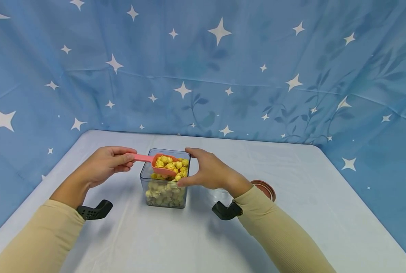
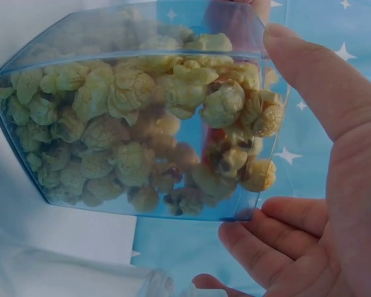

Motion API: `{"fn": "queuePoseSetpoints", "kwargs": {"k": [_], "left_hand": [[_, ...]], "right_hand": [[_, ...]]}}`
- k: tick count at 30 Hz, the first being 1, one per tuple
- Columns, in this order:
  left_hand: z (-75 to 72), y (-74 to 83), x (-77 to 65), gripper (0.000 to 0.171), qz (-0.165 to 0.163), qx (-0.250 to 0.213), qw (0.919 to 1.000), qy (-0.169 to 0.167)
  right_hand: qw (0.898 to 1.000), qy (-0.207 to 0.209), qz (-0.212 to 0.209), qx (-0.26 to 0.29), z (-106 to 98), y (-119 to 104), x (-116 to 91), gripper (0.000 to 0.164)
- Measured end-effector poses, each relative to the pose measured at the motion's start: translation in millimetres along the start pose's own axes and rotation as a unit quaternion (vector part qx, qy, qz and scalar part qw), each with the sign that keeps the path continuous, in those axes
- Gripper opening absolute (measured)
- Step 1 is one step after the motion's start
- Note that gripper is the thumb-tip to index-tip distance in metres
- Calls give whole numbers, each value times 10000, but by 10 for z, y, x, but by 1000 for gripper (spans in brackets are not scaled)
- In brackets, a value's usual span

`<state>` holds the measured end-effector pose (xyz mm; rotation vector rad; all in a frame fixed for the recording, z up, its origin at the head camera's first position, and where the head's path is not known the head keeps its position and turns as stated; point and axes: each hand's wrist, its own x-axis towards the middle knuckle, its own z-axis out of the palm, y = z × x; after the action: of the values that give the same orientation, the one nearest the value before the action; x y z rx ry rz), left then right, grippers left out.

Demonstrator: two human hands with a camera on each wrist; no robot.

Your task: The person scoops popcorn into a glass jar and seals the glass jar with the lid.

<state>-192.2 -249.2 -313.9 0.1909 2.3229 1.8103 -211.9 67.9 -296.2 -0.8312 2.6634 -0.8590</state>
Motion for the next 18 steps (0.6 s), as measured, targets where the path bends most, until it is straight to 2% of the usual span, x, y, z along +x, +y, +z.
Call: {"fn": "queuePoseSetpoints", "kwargs": {"k": [9, 18], "left_hand": [[72, -22, 52, 48, 73, -148, 9998, 69], [46, -31, 36, 47, 46, -241, 9995, 211]], "right_hand": [[10000, -13, 24, 62, 0, -6, 3, 103], [9999, -14, -31, 96, -6, 2, 1, 104]]}}
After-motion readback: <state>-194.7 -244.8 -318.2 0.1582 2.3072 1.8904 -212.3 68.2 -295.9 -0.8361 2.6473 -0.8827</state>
